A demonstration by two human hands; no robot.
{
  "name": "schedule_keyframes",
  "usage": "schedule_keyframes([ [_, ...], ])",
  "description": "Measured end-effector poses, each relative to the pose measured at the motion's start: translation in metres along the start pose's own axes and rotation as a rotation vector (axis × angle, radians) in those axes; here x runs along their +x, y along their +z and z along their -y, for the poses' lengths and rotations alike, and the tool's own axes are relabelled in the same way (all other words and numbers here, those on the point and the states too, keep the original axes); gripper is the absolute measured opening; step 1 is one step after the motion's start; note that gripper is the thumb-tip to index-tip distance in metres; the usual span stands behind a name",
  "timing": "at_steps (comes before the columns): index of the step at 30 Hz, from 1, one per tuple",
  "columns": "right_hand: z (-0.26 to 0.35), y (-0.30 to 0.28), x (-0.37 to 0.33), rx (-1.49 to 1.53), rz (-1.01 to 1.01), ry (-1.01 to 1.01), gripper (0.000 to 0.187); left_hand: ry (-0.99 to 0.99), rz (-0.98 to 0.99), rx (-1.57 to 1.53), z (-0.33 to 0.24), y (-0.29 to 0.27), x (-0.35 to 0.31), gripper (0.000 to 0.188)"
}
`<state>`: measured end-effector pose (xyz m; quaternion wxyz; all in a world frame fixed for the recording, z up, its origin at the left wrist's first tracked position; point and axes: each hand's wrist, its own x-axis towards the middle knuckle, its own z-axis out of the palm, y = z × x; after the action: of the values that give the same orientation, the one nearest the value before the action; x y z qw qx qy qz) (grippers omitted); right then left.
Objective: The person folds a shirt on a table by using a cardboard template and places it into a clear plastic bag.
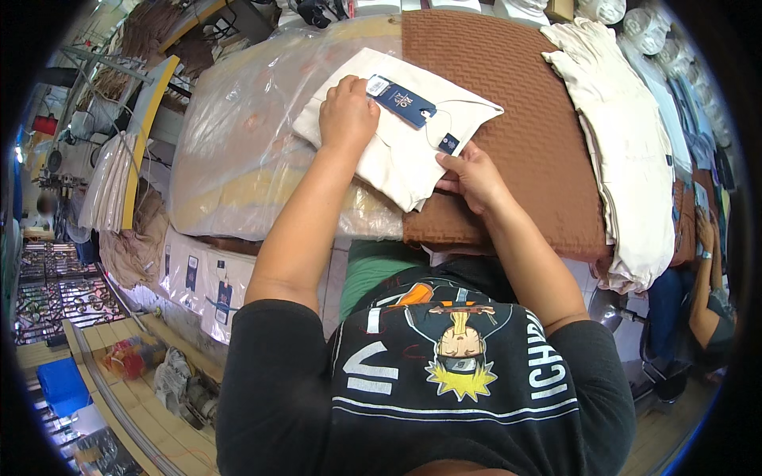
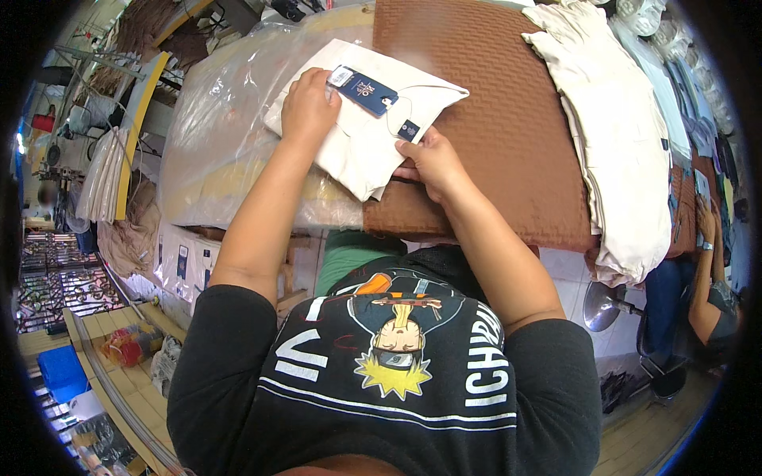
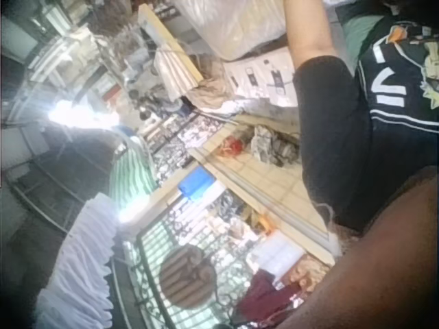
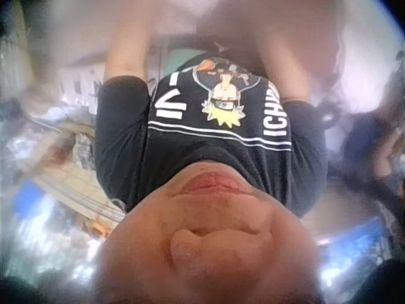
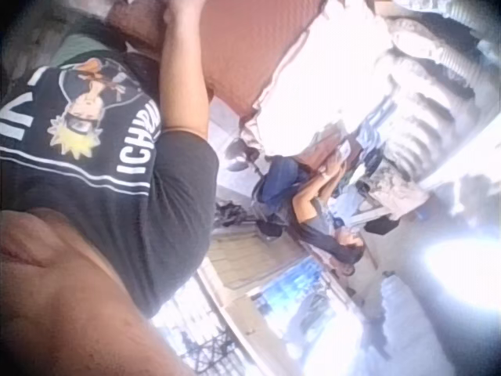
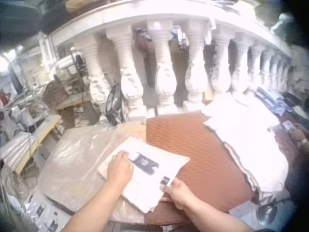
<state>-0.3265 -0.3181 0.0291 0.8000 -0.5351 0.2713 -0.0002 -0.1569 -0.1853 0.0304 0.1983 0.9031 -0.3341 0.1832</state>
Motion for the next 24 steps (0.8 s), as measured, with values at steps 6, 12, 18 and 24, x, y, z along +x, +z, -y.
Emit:
schedule_keyframes([
  [6, 0.029, -0.029, -0.004, -1.083, -0.095, -0.036, 0.027, 0.021, -0.061, -0.100, 0.007, -0.001, -0.001, 0.017],
  [12, 0.057, 0.031, 0.009, -1.481, -0.152, -0.760, 0.029, -0.098, -0.063, -0.185, 0.009, -0.005, 0.005, 0.016],
  [18, 0.004, 0.040, 0.061, -1.601, -0.102, -1.058, 0.036, -0.367, -0.123, -0.638, 0.025, 0.001, 0.023, 0.022],
  [24, 0.010, 0.035, 0.046, -1.528, -0.140, -1.036, 0.041, -0.230, -0.096, -0.428, 0.023, -0.003, 0.021, 0.032],
])
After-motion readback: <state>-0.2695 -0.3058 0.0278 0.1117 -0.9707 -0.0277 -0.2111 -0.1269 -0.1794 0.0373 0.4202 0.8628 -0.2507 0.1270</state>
